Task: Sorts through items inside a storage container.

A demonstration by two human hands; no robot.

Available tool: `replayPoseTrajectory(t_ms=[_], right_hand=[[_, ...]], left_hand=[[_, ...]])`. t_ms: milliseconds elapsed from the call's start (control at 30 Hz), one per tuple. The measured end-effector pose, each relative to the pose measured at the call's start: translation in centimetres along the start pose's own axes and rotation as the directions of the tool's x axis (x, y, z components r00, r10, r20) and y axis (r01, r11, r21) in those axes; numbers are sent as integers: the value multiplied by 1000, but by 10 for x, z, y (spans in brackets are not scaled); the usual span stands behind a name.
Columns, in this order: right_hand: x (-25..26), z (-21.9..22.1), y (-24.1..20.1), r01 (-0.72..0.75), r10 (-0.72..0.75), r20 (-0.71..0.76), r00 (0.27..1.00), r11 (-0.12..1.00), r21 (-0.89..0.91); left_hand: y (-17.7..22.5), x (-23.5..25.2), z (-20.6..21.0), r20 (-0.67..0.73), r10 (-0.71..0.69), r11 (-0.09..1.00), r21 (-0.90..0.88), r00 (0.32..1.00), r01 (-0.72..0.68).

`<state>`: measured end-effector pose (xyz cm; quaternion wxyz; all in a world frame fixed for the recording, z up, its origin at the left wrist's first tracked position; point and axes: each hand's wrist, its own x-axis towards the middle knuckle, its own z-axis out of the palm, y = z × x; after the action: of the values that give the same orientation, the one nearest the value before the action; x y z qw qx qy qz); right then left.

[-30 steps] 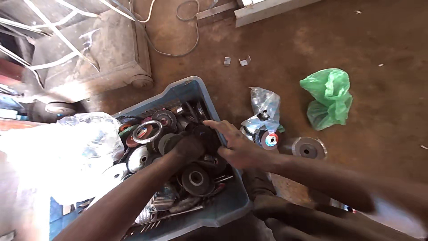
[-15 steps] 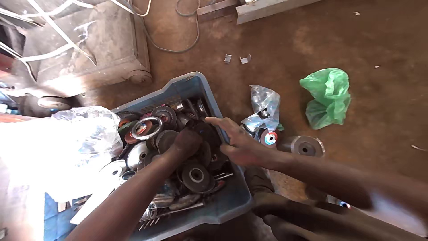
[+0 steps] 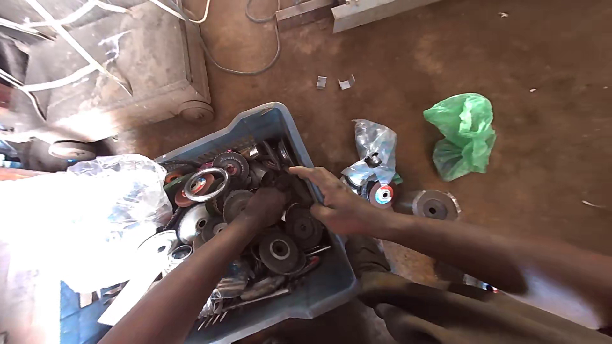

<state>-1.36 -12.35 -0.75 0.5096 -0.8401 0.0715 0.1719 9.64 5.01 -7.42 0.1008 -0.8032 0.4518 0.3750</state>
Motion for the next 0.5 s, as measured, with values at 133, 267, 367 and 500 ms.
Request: replayPoseTrajectory(t_ms=[133, 267, 367, 500], right_hand=[[0, -1, 1, 8, -8, 8, 1000, 1000, 3], [-1, -2, 0, 9, -9, 9, 1000, 1000, 12], [-1, -1, 0, 13, -13, 7, 1000, 1000, 14], [-1, 0, 1, 27, -27, -7, 1000, 1000, 16]], left_hand=[[8, -13, 6, 111, -62, 995, 82, 992, 53], [-4, -20, 19, 65, -23, 983, 185, 998, 11], [-16, -31, 14, 44, 67, 950, 303, 997, -77], [-26, -36, 9, -50, 142, 963, 237, 989, -126]])
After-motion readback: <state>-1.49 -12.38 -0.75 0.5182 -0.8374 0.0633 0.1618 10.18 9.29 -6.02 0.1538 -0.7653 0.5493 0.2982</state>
